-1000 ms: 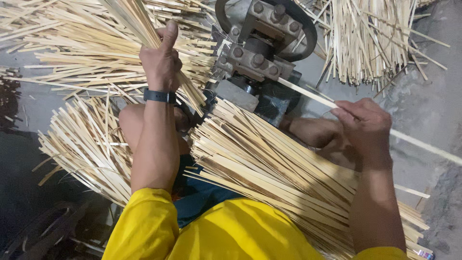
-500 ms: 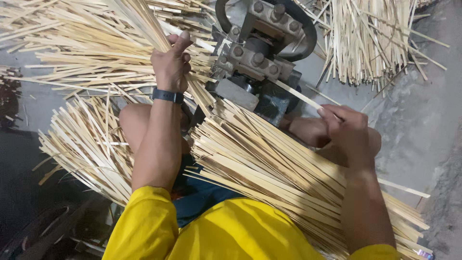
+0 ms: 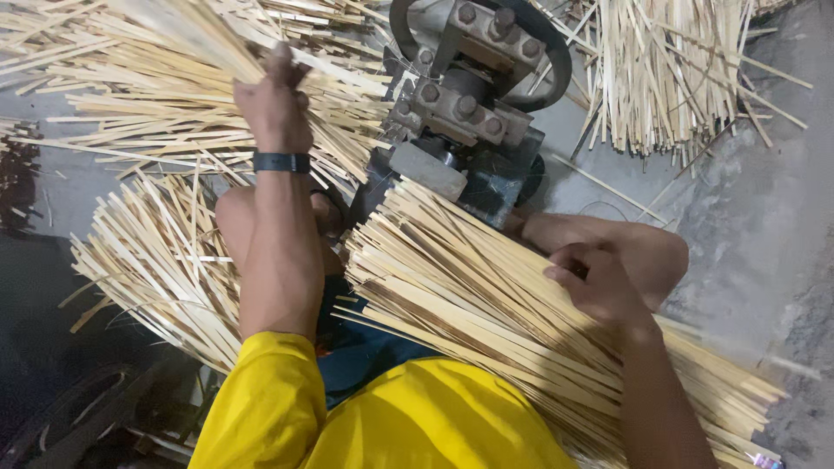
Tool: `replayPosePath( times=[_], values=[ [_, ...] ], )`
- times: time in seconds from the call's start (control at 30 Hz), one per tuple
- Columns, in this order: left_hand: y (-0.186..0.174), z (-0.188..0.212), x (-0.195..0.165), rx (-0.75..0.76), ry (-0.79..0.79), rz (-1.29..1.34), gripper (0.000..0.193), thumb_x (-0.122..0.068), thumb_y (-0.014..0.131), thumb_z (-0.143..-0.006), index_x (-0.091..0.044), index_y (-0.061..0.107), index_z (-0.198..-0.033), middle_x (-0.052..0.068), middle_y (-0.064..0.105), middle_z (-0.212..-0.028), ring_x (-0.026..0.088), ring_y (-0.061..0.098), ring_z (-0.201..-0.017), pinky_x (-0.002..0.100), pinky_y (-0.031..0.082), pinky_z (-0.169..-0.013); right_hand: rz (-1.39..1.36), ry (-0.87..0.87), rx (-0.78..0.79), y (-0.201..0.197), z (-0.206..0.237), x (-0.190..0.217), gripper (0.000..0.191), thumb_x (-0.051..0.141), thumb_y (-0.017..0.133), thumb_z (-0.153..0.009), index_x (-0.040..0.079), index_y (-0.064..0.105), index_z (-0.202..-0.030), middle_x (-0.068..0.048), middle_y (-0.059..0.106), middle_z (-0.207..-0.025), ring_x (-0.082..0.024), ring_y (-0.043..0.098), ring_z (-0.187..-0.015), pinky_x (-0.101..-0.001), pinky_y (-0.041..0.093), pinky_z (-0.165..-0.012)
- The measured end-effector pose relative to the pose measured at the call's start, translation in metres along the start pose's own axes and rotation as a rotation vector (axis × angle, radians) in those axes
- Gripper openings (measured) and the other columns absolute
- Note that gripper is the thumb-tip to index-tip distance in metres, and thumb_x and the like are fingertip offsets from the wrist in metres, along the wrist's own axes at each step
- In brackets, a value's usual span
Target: The person sits on the floor and feeds long bamboo strips into a splitting machine. They hold a bundle of strips in the left hand and guide each strip through the machine with the right hand, producing thinner strips that accumulate on the floor.
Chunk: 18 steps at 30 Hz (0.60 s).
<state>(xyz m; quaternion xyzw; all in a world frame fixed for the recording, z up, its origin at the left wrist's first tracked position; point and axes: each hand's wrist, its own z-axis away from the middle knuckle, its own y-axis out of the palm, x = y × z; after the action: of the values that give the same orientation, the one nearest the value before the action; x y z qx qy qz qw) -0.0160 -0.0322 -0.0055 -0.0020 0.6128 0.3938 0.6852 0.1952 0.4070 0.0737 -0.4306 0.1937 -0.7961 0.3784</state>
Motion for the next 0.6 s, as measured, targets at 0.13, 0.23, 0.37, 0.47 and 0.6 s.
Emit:
replayPosePath(
  times=[0.13, 0.23, 0.37, 0.47, 0.6],
  values=[
    [-0.011, -0.008, -0.014, 0.063, -0.006, 0.164, 0.018, -0.014, 0.068, -0.102, -0.008, 0.058, -0.116, 0.006, 0.069, -0.087, 0.014, 0.066, -0.068, 0.024, 0.042, -0.044, 0.001, -0.180, -0.158, -0.012, 0.008, -0.002, 0.028, 0.019, 0.079, -0.085, 0.002, 0.077, -0.106, -0.008, 0.074, -0.088, -0.015, 0.066, -0.076, -0.0308, 0.055, -0.072],
    [-0.014, -0.009, -0.020, 0.163, -0.073, 0.232, 0.023, -0.016, 0.063, -0.105, -0.010, 0.062, -0.126, 0.001, 0.062, -0.082, 0.011, 0.059, -0.063, 0.022, 0.038, -0.042, 0.020, -0.264, -0.235, -0.016, 0.008, -0.006, 0.029, 0.019, 0.078, -0.085, 0.004, 0.078, -0.109, -0.005, 0.070, -0.090, -0.012, 0.065, -0.076, -0.0284, 0.055, -0.070],
    [-0.016, -0.005, -0.023, 0.321, -0.104, 0.249, 0.029, -0.026, 0.054, -0.112, -0.009, 0.064, -0.133, -0.001, 0.059, -0.080, 0.009, 0.056, -0.062, 0.021, 0.033, -0.041, 0.009, -0.121, -0.175, -0.006, 0.004, -0.017, 0.021, 0.019, 0.076, -0.092, 0.004, 0.071, -0.105, -0.004, 0.068, -0.092, -0.011, 0.066, -0.076, -0.0278, 0.055, -0.070],
    [-0.016, -0.003, -0.021, 0.428, -0.133, 0.302, 0.023, -0.020, 0.057, -0.113, -0.010, 0.061, -0.133, -0.001, 0.058, -0.084, 0.009, 0.055, -0.066, 0.021, 0.033, -0.045, -0.168, -0.038, -0.119, 0.003, -0.001, -0.026, 0.019, 0.017, 0.075, -0.091, 0.005, 0.072, -0.106, -0.004, 0.065, -0.093, -0.012, 0.065, -0.074, -0.0299, 0.054, -0.067],
    [-0.016, -0.003, -0.019, 0.477, -0.175, 0.296, 0.026, -0.025, 0.056, -0.109, -0.012, 0.061, -0.131, -0.001, 0.057, -0.083, 0.009, 0.053, -0.063, 0.022, 0.033, -0.045, 0.093, -0.466, -0.282, -0.002, -0.004, -0.033, 0.020, 0.014, 0.074, -0.092, 0.002, 0.076, -0.108, -0.006, 0.062, -0.092, -0.013, 0.061, -0.080, -0.0287, 0.053, -0.074]
  ],
)
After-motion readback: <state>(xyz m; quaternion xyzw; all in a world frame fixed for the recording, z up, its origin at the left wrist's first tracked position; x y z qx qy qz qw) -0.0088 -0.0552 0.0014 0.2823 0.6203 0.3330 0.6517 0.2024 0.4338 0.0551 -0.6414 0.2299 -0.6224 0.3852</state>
